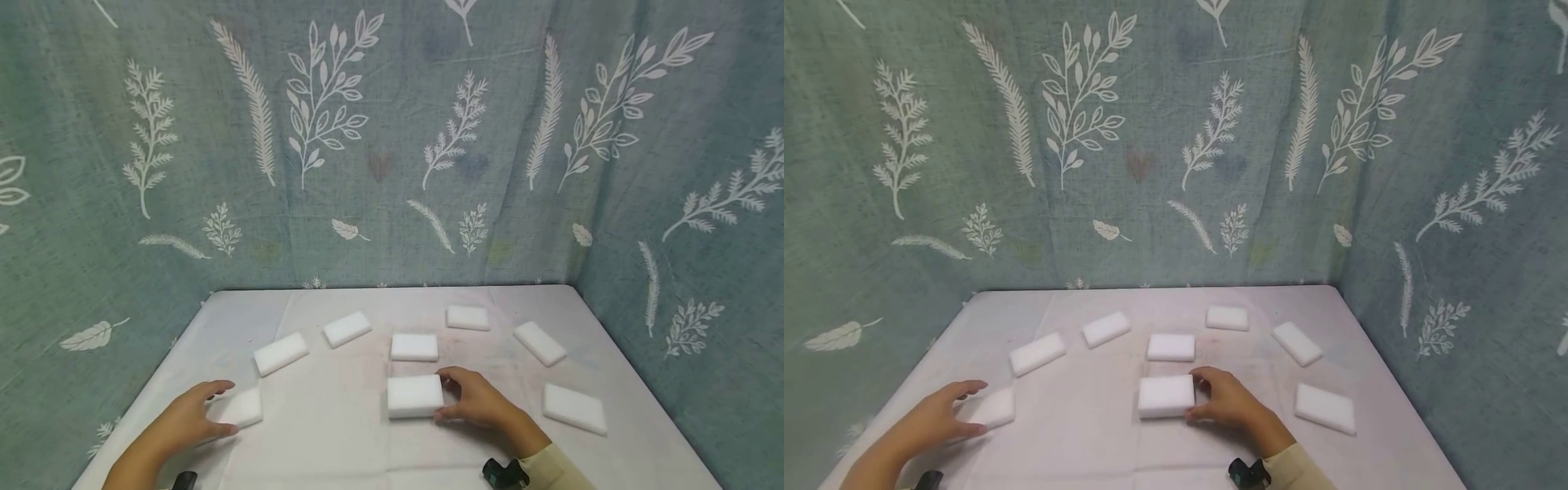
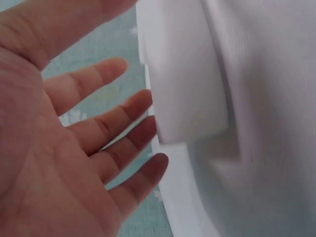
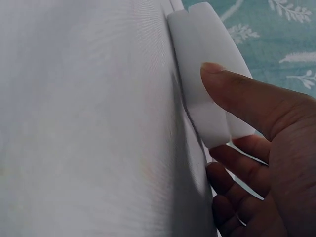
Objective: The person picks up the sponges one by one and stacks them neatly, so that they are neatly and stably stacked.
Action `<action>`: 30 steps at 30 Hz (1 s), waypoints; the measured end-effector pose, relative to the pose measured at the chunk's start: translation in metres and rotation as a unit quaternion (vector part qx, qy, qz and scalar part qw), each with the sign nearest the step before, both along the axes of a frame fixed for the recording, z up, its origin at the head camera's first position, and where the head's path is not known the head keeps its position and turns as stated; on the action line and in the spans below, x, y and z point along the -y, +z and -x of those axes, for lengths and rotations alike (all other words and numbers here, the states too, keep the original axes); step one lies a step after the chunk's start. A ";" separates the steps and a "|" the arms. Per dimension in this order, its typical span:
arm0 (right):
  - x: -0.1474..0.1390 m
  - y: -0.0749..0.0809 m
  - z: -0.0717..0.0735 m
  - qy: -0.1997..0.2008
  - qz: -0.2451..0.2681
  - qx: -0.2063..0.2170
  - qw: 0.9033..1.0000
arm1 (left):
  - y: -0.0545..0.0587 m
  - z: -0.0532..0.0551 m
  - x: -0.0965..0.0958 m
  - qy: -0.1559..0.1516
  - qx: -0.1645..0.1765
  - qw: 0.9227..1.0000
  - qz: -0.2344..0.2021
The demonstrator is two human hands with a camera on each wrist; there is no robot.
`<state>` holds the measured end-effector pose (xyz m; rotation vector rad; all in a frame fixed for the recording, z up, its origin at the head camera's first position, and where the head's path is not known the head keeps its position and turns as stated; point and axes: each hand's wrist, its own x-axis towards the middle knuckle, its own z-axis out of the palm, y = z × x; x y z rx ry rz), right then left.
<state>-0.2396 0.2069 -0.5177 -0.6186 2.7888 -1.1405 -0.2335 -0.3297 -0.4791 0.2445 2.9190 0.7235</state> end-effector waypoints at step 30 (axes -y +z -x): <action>-0.011 0.006 0.001 0.015 0.017 0.000 1.000 | -0.003 -0.002 0.014 0.029 0.032 0.999 -0.017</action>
